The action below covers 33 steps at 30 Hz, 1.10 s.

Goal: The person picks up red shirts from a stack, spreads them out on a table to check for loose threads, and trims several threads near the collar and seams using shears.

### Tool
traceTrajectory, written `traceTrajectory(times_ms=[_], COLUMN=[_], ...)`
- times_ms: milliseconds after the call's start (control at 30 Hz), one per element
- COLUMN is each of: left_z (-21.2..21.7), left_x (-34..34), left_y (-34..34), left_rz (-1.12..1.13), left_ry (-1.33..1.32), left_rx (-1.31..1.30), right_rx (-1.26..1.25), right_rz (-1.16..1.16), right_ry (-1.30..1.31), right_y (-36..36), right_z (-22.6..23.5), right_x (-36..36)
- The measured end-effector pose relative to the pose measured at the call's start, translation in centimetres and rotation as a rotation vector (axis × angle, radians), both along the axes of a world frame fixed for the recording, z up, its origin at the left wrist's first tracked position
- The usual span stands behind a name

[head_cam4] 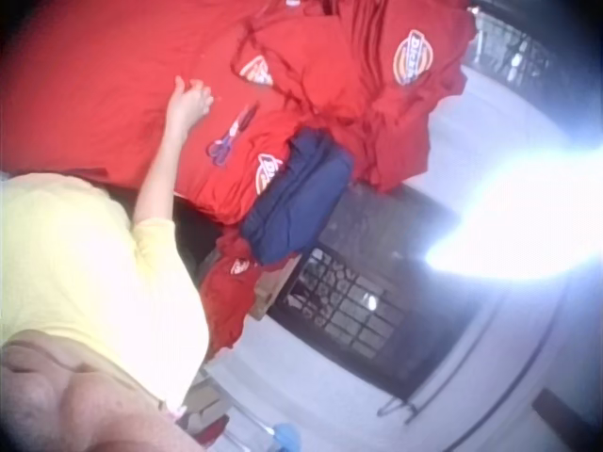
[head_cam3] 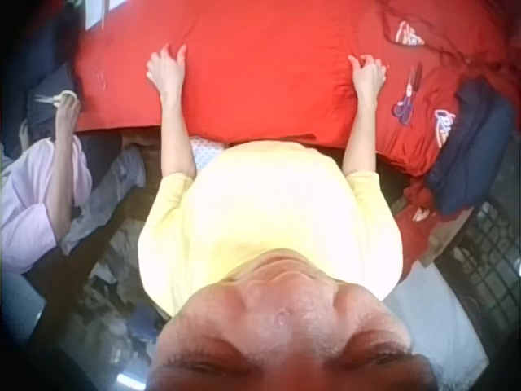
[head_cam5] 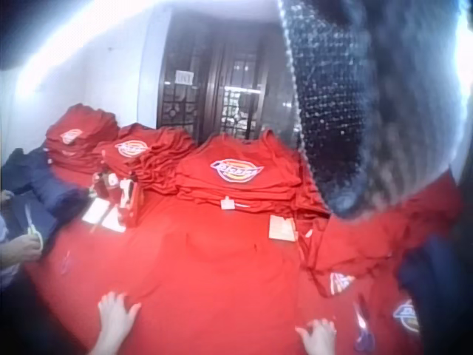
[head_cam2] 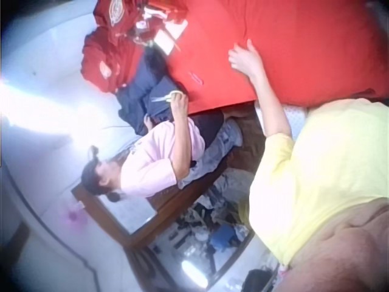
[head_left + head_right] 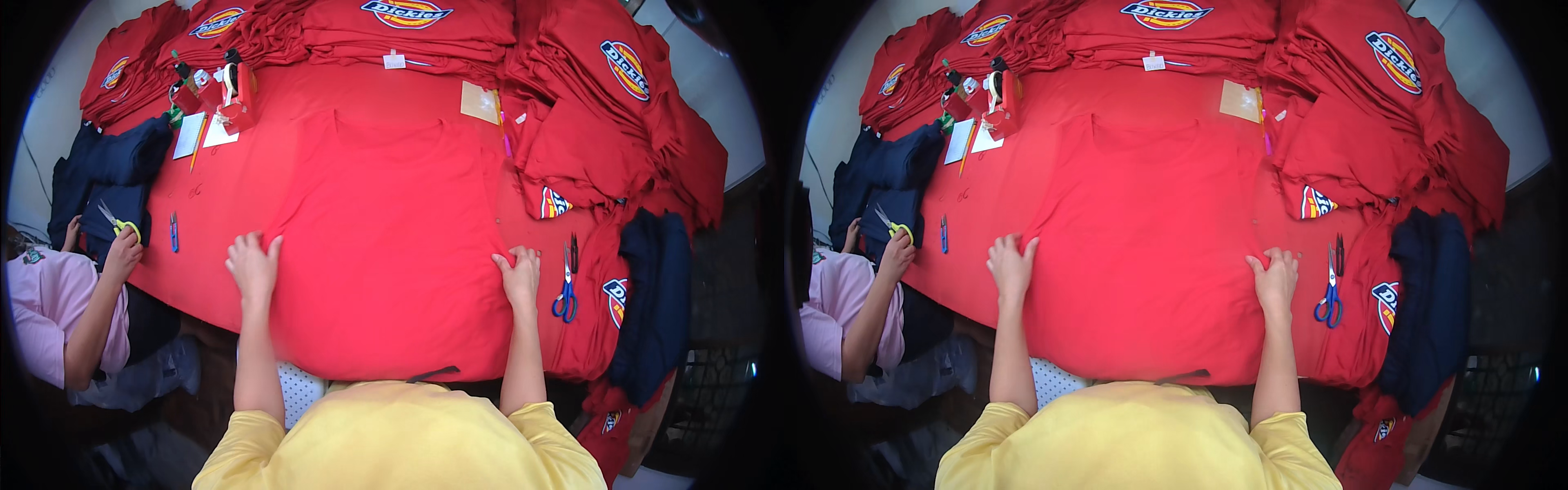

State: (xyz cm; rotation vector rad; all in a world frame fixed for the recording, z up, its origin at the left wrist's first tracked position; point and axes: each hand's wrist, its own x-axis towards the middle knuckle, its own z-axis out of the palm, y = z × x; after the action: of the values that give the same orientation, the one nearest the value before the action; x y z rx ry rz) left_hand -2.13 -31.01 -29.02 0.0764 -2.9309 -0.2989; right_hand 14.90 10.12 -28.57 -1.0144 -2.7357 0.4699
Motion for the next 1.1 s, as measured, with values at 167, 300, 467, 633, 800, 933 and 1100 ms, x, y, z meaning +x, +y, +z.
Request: traceTrajectory(times_ms=[167,300,467,633,800,933,1100], left_z=[2.2,4.5,10.6,3.5,-2.6,-3.7,-4.2], left_x=[-0.2,1.7,7.4,6.2,5.4,5.3,0.6], left_y=[-2.9,-5.4,-7.4,0.8,11.3,10.9,10.0], left_rz=[-0.048,-0.11,-0.199,-0.689,-0.751,-0.76,-0.57], left_ry=[-0.072,-0.131,-0.713,-0.095,0.042,0.086,0.282], left_rx=[0.395,0.978,0.322,0.02,0.065,0.101,0.581], right_rx=[-0.503,-0.644,-0.396,0.21,0.252,0.224,-0.041], right_rz=[0.048,0.138,0.118,0.525,0.707,0.69,0.613], right_ry=[0.6,0.651,-0.477,0.166,0.073,0.046,0.268], right_y=[-0.7,-1.4,-2.1,-6.7,-12.5,-12.3,-9.6], right_z=[3.8,7.4,10.3,2.7,-3.2,-4.0,-4.7], right_x=[0.4,4.4,10.6,1.5,-6.5,-6.5,-8.5])
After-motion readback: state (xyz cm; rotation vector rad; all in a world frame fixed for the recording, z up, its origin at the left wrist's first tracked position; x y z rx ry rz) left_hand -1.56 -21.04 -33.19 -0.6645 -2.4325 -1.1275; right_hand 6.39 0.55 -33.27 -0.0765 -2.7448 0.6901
